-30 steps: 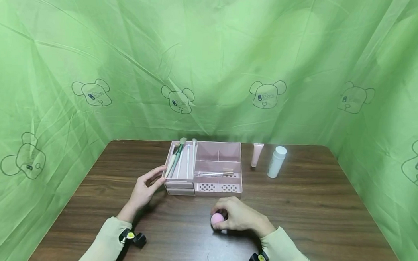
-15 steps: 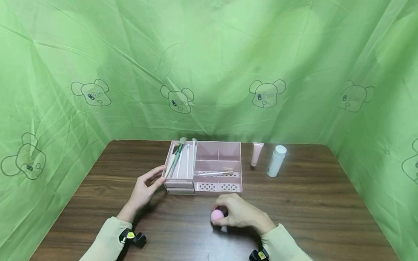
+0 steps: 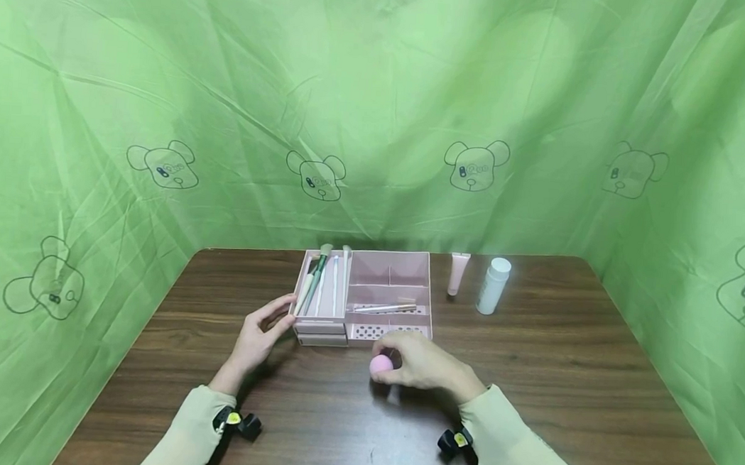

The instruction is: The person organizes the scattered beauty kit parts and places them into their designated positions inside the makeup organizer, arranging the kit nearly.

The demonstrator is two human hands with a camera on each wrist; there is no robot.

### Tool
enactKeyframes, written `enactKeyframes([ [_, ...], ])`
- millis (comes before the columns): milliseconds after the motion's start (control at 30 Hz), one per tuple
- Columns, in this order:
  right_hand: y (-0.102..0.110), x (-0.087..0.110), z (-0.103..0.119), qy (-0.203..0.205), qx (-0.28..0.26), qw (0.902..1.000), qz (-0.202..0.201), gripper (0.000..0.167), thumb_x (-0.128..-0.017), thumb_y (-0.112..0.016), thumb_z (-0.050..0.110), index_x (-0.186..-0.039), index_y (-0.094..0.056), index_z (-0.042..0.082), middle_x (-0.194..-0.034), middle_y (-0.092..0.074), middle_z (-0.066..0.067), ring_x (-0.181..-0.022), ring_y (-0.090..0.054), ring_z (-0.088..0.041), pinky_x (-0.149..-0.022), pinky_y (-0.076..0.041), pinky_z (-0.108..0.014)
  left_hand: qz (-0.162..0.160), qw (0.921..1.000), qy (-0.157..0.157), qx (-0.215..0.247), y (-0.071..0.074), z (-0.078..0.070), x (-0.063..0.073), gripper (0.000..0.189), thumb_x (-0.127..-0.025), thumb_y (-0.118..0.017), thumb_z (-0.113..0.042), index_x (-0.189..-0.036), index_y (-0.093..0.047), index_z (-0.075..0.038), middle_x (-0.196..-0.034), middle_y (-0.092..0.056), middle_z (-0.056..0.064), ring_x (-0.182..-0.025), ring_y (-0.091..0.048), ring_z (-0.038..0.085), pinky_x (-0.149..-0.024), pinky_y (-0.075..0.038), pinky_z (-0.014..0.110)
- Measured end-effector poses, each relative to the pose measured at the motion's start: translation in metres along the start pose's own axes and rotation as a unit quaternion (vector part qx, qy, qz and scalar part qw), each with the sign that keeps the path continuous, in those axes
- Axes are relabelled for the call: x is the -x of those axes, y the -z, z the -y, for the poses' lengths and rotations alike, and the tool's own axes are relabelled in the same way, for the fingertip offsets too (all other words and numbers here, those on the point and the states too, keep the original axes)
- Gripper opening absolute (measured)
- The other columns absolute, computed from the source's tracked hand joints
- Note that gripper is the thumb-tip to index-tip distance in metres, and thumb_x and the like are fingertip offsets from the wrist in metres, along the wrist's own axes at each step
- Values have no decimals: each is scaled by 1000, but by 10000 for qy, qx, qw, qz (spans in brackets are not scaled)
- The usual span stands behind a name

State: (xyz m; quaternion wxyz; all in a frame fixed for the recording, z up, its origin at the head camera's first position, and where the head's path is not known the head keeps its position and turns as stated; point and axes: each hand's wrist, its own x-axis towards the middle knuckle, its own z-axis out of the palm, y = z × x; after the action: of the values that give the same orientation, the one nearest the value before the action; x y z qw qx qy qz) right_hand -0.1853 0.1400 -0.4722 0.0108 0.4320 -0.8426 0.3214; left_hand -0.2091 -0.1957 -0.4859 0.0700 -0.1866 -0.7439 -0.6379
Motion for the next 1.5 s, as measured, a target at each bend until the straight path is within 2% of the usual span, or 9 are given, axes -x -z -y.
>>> enactKeyframes([
  [133, 3, -6, 0, 18, -41, 9999, -118, 22, -83, -78, 29, -99, -67, 18, -96, -68, 12, -88, -62, -2, -75, -59, -28, -13, 10000, -4, 16, 0, 0, -1, 38, -91, -65, 0, -127, -58, 8, -135, -56, 24, -122, -55, 36, -100, -50, 22],
  [267, 5, -11, 0, -2, -43, 9997, -236, 22, -83, -78, 29, -99, -68, 18, -95, -68, 12, -89, -62, -3, -76, -59, -27, -22, 10000, -11, -2, 0, 1, -1, 38, -91, -65, 0, -127, -58, 8, -135, -56, 24, -120, -58, 23, -100, -50, 21],
  [400, 6, -16, -1, 61, 219, 9987, -461, 24, -82, -78, 29, -101, -69, 17, -98, -69, 10, -93, -64, -7, -81, -58, -30, -16, 10000, -36, 4, 0, 1, 0, 38, -91, -65, 0, -127, -58, 8, -135, -56, 24, -118, -59, 15, -99, -50, 22],
  [567, 9, -23, -2, 30, 532, 9949, -855, 30, -80, -79, 32, -102, -70, 14, -101, -71, 5, -95, -66, -12, -84, -55, -32, -21, 10000, -45, 26, 0, 2, 1, 38, -91, -65, 0, -127, -58, 8, -136, -55, 24, -120, -59, 23, -100, -51, 24],
  [767, 10, -34, -7, 38, 397, 9910, -1275, 32, -78, -81, 28, -103, -72, 9, -97, -71, 2, -89, -66, -13, -76, -58, -32, 14, 9999, -119, 75, 0, 3, 1, 38, -91, -65, 1, -127, -57, 10, -136, -55, 26, -120, -55, 39, -102, -46, 56],
  [867, 9, -38, -10, -14, 374, 9891, -1422, 32, -79, -81, 26, -104, -72, 9, -99, -72, 0, -90, -67, -15, -77, -59, -32, 36, 9998, -172, 71, 0, 4, 1, 38, -91, -64, 1, -127, -56, 12, -136, -54, 28, -120, -55, 41, -100, -43, 62],
  [933, 8, -41, -12, -103, 383, 9879, -1501, 33, -79, -81, 26, -105, -72, 8, -101, -73, -2, -92, -68, -17, -79, -59, -32, 38, 9998, -186, 15, 0, 4, 1, 38, -91, -64, 1, -127, -56, 12, -135, -54, 28, -120, -56, 39, -100, -44, 59],
  [1167, 2, -49, -17, -473, 430, 9852, -1590, 35, -79, -81, 27, -106, -72, 6, -104, -73, -6, -98, -68, -21, -86, -58, -36, -3, 9999, -101, -33, 1, 4, 1, 38, -91, -65, -1, -127, -58, 9, -135, -55, 25, -120, -57, 31, -102, -51, 34],
  [1500, -9, -57, -25, -867, 483, 9838, -1490, 34, -82, -79, 29, -108, -72, 9, -109, -72, -5, -102, -67, -22, -90, -57, -38, -21, 9999, -100, 14, 0, 3, 1, 38, -91, -65, 0, -127, -58, 9, -136, -55, 25, -120, -58, 24, -102, -50, 30],
])
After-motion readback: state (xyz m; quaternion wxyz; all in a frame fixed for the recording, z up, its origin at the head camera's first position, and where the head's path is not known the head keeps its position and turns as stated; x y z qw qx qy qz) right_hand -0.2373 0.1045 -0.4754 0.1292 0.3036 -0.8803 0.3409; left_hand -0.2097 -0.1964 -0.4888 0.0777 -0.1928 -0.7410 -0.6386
